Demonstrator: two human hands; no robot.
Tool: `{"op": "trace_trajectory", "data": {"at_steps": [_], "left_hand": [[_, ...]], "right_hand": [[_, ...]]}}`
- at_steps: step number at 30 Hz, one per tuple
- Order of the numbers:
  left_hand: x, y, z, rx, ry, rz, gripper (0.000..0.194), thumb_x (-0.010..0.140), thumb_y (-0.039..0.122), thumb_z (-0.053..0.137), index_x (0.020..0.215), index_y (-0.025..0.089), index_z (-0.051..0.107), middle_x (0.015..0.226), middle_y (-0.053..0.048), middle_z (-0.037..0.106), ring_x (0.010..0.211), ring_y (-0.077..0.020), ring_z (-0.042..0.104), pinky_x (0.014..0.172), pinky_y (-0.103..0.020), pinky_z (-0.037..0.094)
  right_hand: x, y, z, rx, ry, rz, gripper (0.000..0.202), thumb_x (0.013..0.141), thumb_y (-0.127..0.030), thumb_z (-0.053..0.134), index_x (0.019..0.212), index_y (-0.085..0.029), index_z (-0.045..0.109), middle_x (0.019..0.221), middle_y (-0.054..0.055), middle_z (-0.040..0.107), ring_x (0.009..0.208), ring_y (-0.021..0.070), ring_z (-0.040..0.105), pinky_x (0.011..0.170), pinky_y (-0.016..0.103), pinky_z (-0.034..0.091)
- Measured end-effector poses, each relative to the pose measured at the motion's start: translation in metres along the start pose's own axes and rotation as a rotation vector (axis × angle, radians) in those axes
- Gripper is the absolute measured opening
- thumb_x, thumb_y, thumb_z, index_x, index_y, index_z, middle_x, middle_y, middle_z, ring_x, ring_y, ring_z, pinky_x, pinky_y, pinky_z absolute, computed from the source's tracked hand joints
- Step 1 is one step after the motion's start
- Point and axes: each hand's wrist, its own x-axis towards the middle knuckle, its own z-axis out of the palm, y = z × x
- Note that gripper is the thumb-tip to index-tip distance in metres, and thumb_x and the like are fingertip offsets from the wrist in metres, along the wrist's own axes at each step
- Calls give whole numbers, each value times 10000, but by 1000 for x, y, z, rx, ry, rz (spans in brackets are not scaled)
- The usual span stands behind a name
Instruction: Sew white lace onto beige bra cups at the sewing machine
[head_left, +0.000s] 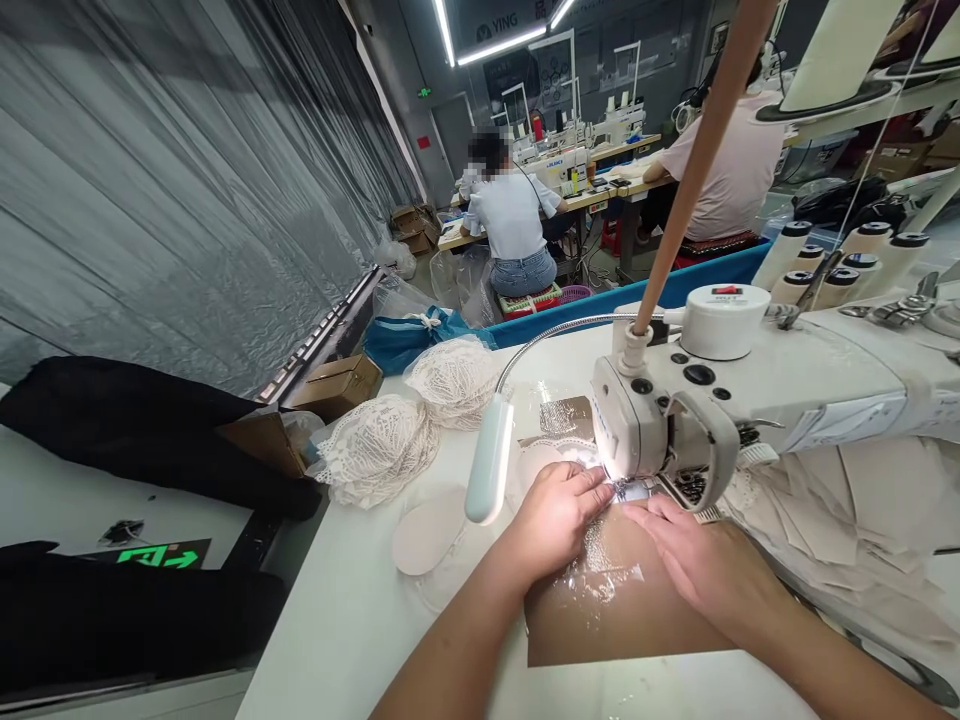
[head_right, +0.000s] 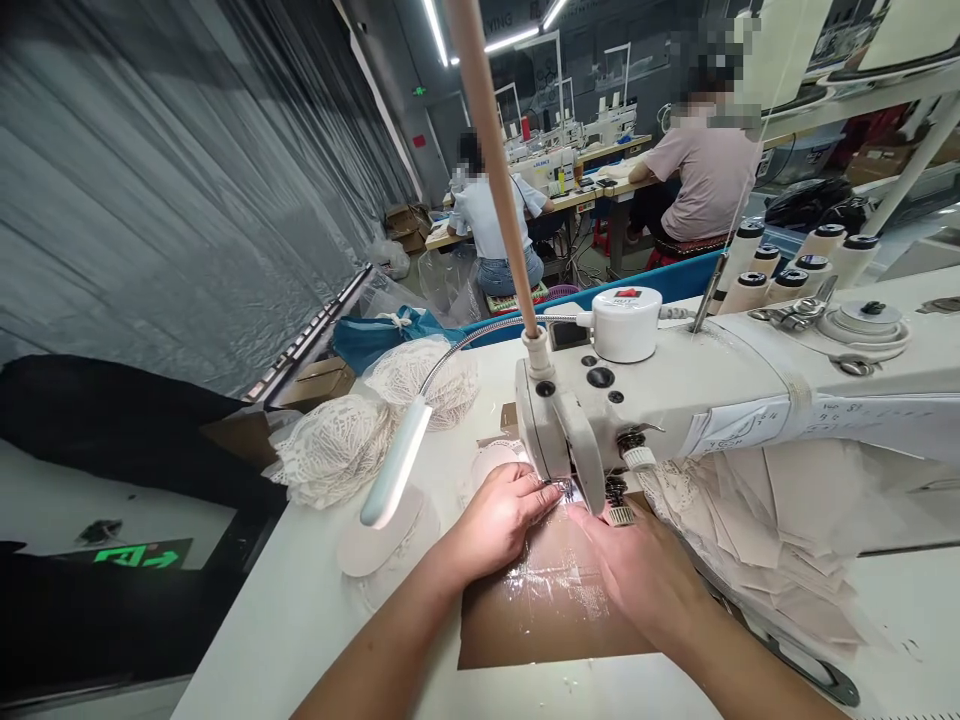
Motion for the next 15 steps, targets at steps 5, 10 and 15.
{"op": "trace_trajectory", "data": {"at_steps": [5, 10, 15], "left_hand": [[-1, -3, 3, 15, 1, 7, 409, 847, 158, 526, 1252, 181, 581, 1197, -126, 628, 1021, -256, 532, 884, -403, 434], [-7, 4, -7, 106, 23, -65, 338, 886, 183, 481, 1212, 167, 567, 1247, -132, 582, 1155, -279, 493, 951, -440, 415], [-17, 26, -21, 163, -60, -200, 228, 931, 298, 444, 884, 163, 621, 923, -89, 620, 837, -226, 566, 708, -343, 476]], "right_hand": [[0, 0, -2, 39, -6, 5, 541, 789, -33, 349, 1181, -224, 668, 960, 70, 715, 474, 121, 525, 457, 247, 411], [-1, 3, -2, 93, -13, -16, 457, 844, -83, 357, 1161, -206, 663, 891, 78, 707, 592, 160, 606, 516, 256, 458], [-5, 7, 4, 149, 51, -9, 416, 865, -106, 368, 1136, -244, 651, 868, 69, 688, 685, 187, 618, 579, 281, 465]]}}
